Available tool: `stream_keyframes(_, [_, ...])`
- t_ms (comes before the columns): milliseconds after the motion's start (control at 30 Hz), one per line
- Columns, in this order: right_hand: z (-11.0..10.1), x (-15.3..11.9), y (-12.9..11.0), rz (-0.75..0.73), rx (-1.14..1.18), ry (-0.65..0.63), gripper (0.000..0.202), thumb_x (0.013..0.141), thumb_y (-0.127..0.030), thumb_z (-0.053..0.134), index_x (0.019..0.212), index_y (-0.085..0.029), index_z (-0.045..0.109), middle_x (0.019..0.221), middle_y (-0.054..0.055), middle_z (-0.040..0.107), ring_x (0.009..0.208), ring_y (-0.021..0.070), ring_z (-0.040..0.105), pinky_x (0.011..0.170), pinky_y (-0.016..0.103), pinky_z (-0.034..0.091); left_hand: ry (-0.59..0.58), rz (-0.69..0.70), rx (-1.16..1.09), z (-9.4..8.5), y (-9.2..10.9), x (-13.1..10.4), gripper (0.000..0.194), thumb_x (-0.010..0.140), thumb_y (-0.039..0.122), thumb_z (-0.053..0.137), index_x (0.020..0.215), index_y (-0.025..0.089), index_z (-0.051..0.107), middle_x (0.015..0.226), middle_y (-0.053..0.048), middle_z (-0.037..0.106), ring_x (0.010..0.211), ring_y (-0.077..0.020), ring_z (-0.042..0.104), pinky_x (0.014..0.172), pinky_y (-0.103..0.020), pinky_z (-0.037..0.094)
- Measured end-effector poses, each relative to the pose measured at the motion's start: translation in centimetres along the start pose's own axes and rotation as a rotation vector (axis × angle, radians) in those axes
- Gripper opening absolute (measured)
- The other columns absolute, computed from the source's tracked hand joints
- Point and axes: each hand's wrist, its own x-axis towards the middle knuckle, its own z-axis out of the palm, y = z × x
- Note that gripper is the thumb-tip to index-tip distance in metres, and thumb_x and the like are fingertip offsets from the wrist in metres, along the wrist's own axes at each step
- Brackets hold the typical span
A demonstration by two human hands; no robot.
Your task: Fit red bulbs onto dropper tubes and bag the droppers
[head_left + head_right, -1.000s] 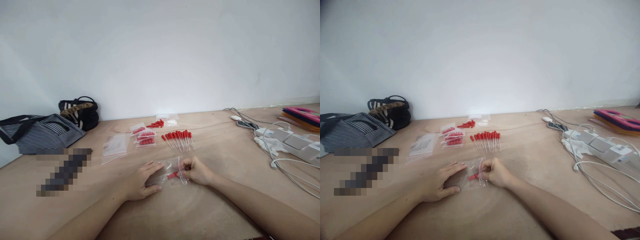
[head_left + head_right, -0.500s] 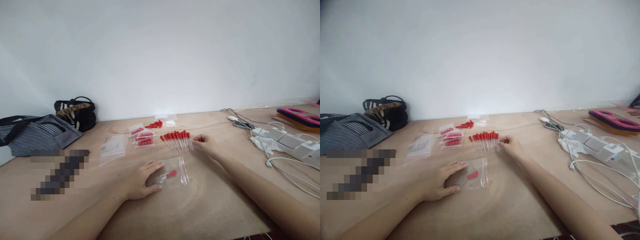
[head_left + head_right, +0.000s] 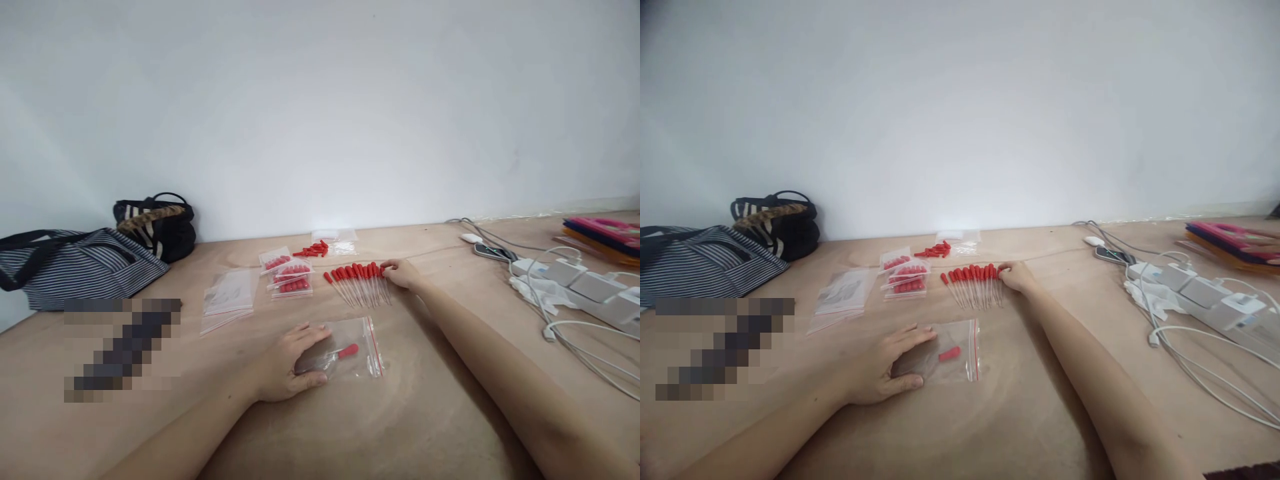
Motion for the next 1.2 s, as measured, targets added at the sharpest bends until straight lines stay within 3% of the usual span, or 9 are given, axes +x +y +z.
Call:
stream_keyframes(100, [-0.5, -0.4, 0.4, 0.044, 0.048, -0.024, 0.009, 0.056, -0.018, 0.064, 0.064, -0.016, 0.062, 0.059, 0.002, 0.059, 0.055, 0.0117, 0.050, 0.050, 0.022, 0.036, -0.004, -0.007, 0.001, 0.1, -0.1, 0.0, 0.059, 0.074, 0.049, 0.053, 0.127, 0.028, 0.037, 0.133, -0.005, 0.041, 0.122, -0.0289, 0.035, 0.099, -0.049, 0.028])
stream_keyframes(267, [-2.3, -1.8, 1.4, 0.097, 0.267, -0.121, 0.009, 0.057, -0.018, 0.063, 0.063, -0.016, 0.056, 0.048, -0.001, 0.052, 0.039, 0.0061, 0.038, 0.035, 0.019, 0.027, -0.021, -0.016, 0.015, 0.3, -0.4, 0.0, 0.061, 0.075, 0.049, 0.052, 0.128, 0.026, 0.036, 0.134, -0.007, 0.040, 0.123, -0.0291, 0.033, 0.099, -0.050, 0.027])
stream_keyframes(533, [-5.5, -5.7, 2.8, 0.056, 0.602, -0.201, 0.013, 0.060, -0.020, 0.064, 0.070, -0.018, 0.056, 0.064, 0.001, 0.059, 0.053, 0.0092, 0.053, 0.048, 0.021, 0.046, -0.021, -0.014, 0.035, 0.0, -0.2, 0.1, 0.058, 0.076, 0.047, 0.052, 0.128, 0.027, 0.035, 0.134, -0.006, 0.039, 0.122, -0.0283, 0.034, 0.099, -0.049, 0.029])
stream_keyframes(700, [-4.9, -9.0, 2.6, 0.040, 0.796, -0.310, 0.020, 0.058, -0.022, 0.070, 0.073, -0.018, 0.058, 0.063, 0.000, 0.060, 0.053, 0.0084, 0.053, 0.049, 0.020, 0.044, -0.046, -0.050, 0.047, 0.0, -0.1, 0.2, 0.061, 0.075, 0.050, 0.051, 0.128, 0.025, 0.036, 0.134, -0.008, 0.039, 0.123, -0.0307, 0.032, 0.098, -0.051, 0.029])
stream_keyframes(933, [-2.1, -11.9, 0.6, 0.003, 0.828, -0.422, 0.022, 0.060, -0.025, 0.071, 0.074, -0.017, 0.056, 0.063, -0.002, 0.058, 0.055, 0.0072, 0.052, 0.051, 0.019, 0.042, -0.033, -0.046, 0.031, 0.1, -0.1, 0.1, 0.060, 0.075, 0.048, 0.052, 0.128, 0.024, 0.037, 0.134, -0.008, 0.039, 0.123, -0.0306, 0.031, 0.099, -0.051, 0.028])
stream_keyframes(1067, [-2.2, -12.1, 0.2, -0.013, 0.791, -0.401, 0.024, 0.059, -0.027, 0.071, 0.076, -0.017, 0.056, 0.062, -0.002, 0.057, 0.053, 0.0074, 0.051, 0.051, 0.021, 0.041, -0.049, -0.056, 0.040, 0.0, 0.0, 0.1, 0.060, 0.075, 0.048, 0.051, 0.128, 0.023, 0.037, 0.134, -0.009, 0.040, 0.123, -0.0310, 0.032, 0.098, -0.051, 0.029])
stream_keyframes(1200, [-3.8, -11.1, 0.9, -0.006, 0.766, -0.277, 0.025, 0.058, -0.029, 0.071, 0.076, -0.017, 0.057, 0.063, -0.002, 0.058, 0.051, 0.0063, 0.049, 0.050, 0.020, 0.039, -0.040, -0.042, 0.053, 0.1, -0.1, 0.2, 0.059, 0.076, 0.049, 0.051, 0.128, 0.025, 0.036, 0.134, -0.008, 0.039, 0.123, -0.0304, 0.032, 0.099, -0.051, 0.028])
